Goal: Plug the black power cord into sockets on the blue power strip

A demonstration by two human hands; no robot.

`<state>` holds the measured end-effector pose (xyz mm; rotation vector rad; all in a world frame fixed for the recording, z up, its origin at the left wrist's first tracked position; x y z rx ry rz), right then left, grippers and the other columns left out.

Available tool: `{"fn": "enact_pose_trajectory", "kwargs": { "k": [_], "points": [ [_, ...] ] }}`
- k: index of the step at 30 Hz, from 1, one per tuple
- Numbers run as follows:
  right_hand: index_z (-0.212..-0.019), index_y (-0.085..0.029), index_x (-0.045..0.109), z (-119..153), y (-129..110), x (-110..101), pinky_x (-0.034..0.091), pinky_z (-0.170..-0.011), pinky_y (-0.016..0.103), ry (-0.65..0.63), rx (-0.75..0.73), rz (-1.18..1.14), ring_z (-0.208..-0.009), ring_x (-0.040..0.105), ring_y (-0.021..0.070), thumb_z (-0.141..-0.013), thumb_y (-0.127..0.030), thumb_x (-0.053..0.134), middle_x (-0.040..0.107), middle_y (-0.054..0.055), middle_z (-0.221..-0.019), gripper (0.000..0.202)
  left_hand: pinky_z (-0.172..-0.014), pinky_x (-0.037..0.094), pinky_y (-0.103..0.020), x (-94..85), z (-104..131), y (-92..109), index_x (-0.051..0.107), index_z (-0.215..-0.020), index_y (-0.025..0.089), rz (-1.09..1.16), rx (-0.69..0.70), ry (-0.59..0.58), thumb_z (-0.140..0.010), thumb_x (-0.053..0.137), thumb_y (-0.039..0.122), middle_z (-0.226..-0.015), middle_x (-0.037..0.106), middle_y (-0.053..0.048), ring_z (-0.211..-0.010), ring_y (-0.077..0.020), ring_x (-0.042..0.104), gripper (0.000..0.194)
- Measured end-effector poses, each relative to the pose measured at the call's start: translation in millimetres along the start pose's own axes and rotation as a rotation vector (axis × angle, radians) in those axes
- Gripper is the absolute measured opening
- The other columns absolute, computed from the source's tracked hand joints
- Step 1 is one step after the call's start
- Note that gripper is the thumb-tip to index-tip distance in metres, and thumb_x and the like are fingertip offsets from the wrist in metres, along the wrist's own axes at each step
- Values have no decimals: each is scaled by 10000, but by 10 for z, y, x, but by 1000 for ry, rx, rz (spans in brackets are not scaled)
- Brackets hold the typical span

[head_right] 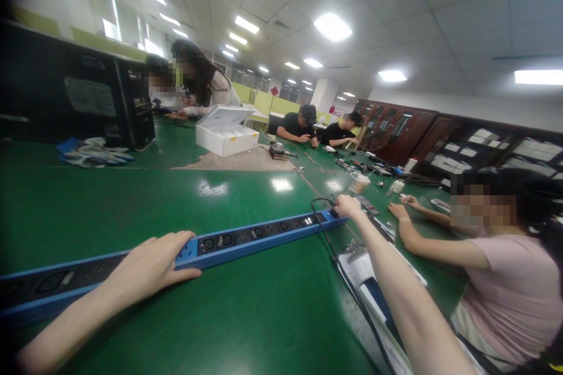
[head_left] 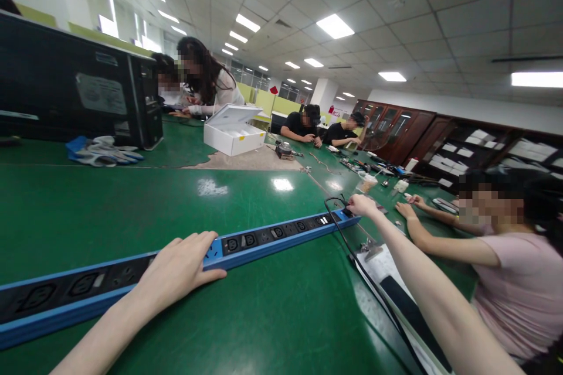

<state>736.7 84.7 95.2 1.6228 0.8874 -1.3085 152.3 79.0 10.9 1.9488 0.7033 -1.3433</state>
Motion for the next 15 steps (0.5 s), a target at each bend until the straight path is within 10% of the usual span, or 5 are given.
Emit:
{"fn": "enact_pose_trajectory", "kwargs": {
  "k": [15],
  "points": [
    [-1263,-154,545,350,-81,215,463,-868,376,308,100,12,-1042,632,291,-1051,-378,321,565,195,-1258,382,-913,442,-417,55,-13,-40,562,-1311,237,-21,5,19,-799,540,762,-1265,667,-130,-1097,-333,631,734]
  ]
}}
Point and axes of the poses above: each hand's wrist, its own z-axis away from the middle knuckle, its own x-axis out of the palm, y = z × x, the point moved 5 cm from there along -z, towards the middle knuckle
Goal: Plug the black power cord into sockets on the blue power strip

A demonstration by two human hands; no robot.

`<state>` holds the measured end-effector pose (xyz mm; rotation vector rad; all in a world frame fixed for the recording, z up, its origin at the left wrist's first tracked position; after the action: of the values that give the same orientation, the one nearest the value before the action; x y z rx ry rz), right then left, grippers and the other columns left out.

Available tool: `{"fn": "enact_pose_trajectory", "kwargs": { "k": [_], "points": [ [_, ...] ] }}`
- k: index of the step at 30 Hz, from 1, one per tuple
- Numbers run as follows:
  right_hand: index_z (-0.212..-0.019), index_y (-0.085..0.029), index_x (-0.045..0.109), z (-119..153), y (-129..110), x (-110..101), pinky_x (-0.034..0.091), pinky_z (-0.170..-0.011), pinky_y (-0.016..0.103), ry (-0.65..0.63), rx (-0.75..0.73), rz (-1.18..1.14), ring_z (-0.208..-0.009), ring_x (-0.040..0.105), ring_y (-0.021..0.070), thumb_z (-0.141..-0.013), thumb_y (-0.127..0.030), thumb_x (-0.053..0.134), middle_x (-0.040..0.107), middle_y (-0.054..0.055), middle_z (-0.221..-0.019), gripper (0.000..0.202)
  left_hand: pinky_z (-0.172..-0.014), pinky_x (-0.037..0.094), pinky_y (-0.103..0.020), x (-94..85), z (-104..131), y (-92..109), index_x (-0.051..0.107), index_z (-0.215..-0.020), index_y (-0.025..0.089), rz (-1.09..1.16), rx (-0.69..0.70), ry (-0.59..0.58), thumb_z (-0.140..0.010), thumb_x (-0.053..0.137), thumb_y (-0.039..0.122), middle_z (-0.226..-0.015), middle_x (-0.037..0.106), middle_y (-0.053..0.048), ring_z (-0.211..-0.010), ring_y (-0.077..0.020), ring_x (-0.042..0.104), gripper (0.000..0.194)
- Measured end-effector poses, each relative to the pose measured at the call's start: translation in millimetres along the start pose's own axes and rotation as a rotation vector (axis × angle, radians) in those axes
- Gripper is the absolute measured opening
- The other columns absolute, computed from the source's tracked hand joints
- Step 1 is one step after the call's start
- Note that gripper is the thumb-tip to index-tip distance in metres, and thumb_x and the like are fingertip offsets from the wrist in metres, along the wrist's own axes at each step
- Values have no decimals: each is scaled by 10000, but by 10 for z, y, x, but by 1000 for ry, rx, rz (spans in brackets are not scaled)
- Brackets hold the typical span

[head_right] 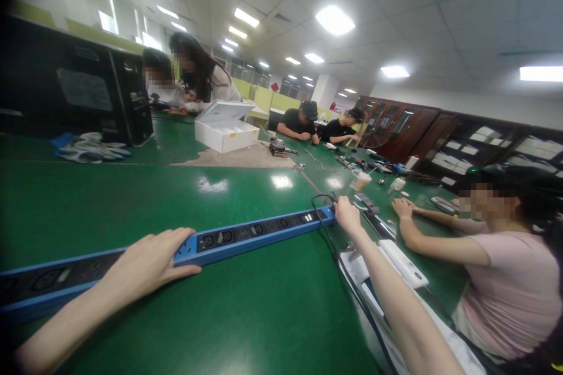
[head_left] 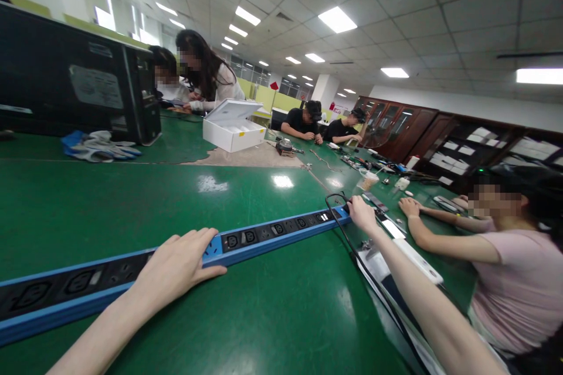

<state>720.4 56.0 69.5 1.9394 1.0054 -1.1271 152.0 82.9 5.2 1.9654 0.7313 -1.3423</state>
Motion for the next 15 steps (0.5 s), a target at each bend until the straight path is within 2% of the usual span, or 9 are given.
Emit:
{"fn": "enact_pose_trajectory", "kwargs": {
  "k": [3,7,9,11,15],
  "points": [
    [-1305,-158,512,-68,83,-314,466,-838,370,170,13,-36,-1032,618,284,-1066,-405,253,535,180,-1275,431,-908,449,-428,8,0,-1,557,-1327,232,4,7,2,-795,526,782,-1284,660,-131,-1095,-338,633,765],
    [-1307,-244,550,-367,253,-783,463,-785,347,163,-120,-17,-970,616,258,-1038,-519,339,515,130,-1305,439,-917,457,-432,22,-6,-21,552,-1336,228,6,13,9,-787,524,792,-1311,648,-139,-1134,-353,627,787],
    [-1288,-275,580,-466,349,-899,459,-770,327,136,-160,-8,-968,609,246,-1015,-549,403,509,112,-1304,425,-907,463,-430,30,-9,-35,555,-1331,234,11,15,6,-782,529,795,-1300,655,-134,-1124,-353,633,785],
    [-1242,-281,616,-491,429,-860,456,-779,312,75,-176,-12,-966,604,236,-996,-539,465,533,98,-1266,387,-890,471,-428,28,-14,-44,560,-1327,240,22,17,8,-770,539,798,-1298,658,-130,-1109,-355,641,789],
    [-1099,-225,659,-410,524,-454,456,-804,278,-78,-159,-110,-936,616,205,-990,-453,510,620,81,-1140,293,-863,481,-423,2,-25,-47,583,-1303,251,54,23,26,-761,560,785,-1261,678,-115,-1081,-353,655,762]
  ]
}}
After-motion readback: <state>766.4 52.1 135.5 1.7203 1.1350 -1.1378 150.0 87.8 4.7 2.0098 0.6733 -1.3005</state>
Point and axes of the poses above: each hand's wrist, its own z-axis away from the middle knuckle, its own x-axis out of the palm, y = z × x, the point moved 5 cm from there along -z, towards the middle knuckle
